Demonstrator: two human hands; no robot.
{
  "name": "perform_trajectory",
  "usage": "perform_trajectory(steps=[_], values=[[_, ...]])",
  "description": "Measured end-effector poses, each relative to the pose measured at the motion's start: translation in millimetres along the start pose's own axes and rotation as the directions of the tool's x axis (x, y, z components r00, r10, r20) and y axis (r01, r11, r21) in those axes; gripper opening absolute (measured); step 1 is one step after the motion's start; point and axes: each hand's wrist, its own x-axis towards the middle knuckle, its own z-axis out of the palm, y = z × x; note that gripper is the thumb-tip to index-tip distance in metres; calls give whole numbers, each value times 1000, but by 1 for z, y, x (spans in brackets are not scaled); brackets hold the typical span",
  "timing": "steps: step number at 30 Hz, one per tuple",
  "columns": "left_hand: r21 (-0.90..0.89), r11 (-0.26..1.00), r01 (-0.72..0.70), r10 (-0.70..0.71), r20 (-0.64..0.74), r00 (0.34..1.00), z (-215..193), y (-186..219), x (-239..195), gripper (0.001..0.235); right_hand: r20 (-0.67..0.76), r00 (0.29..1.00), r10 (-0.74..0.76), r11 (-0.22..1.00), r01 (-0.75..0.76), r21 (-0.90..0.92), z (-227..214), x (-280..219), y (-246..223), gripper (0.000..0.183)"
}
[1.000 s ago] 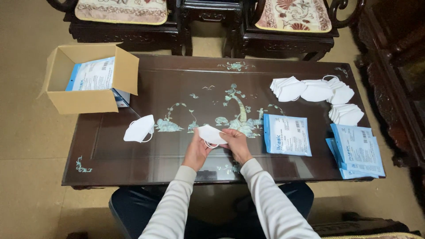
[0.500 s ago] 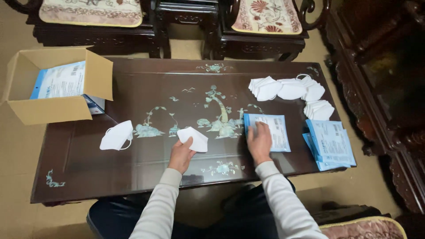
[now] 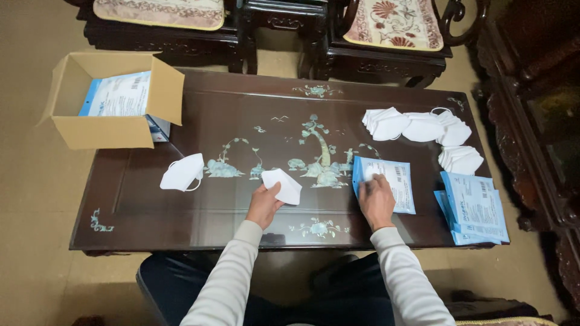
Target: Folding face masks and inserting them into individual plastic packets
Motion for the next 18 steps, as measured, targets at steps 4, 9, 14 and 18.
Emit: perform_trajectory(steps=[4, 9, 14, 18], values=[[16, 1000, 1, -1, 13, 1000, 5, 9, -13, 46, -115, 992, -44, 999, 43, -9, 19, -1, 13, 21], [65, 998, -14, 12, 31, 999, 3, -6, -3, 47, 123, 987, 103, 951, -134, 277, -1, -13, -24, 28], [241, 970, -23, -6, 118, 993, 17, -27, 8, 49, 286, 954, 88, 908, -195, 370, -22, -29, -95, 26], [491, 863, -119, 87, 88, 992, -2, -61, 64, 35, 209, 977, -46, 906, -48, 421, -12, -44, -130, 21]])
